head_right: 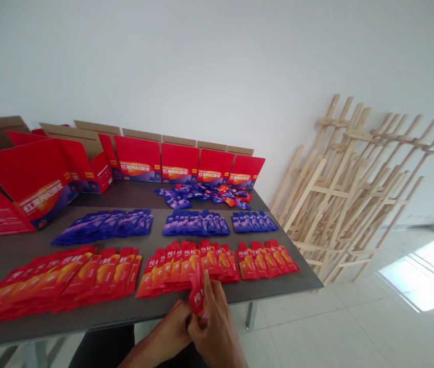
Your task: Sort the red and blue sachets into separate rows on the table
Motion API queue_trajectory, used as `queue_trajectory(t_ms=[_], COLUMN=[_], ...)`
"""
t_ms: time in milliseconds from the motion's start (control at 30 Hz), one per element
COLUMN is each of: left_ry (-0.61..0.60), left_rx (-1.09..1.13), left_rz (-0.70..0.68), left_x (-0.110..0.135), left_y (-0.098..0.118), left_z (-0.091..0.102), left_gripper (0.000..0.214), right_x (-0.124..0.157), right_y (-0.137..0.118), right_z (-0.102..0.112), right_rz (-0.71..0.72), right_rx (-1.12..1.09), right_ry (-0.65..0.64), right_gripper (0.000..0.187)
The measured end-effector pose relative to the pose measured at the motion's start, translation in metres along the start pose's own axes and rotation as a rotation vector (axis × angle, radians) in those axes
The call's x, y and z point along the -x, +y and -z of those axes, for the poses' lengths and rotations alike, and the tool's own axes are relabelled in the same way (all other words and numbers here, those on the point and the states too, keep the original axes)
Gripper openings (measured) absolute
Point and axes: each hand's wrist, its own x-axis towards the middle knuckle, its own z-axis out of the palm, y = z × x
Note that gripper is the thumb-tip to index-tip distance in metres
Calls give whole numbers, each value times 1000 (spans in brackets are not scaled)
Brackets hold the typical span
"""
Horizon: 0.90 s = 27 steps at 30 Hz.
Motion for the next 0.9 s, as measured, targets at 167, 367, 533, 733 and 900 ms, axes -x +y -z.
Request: queue_trajectory(t_ms=[167,367,533,733,900], left_ry=[17,50,70,87,152], left_rx=[-292,-748,-852,-860,-927], left_rz=[-37,-256,-346,-415,-479], left_x=[14,30,44,47,44], left_y=[7,-17,-33,-45,-68], left_z=[15,53,70,63,52], left_gripper=[36,33,39,31,22], right_x=[-19,-89,-123,-123,-121], right_y=[47,104,112,125,132], right_z=[35,86,87,84,86], right_rz=[-1,-304,-479,-506,-531], right_rx=[159,499,783,858,836], right_ry=[230,226,-9,-92,-102], right_gripper=[85,70,61,58,65])
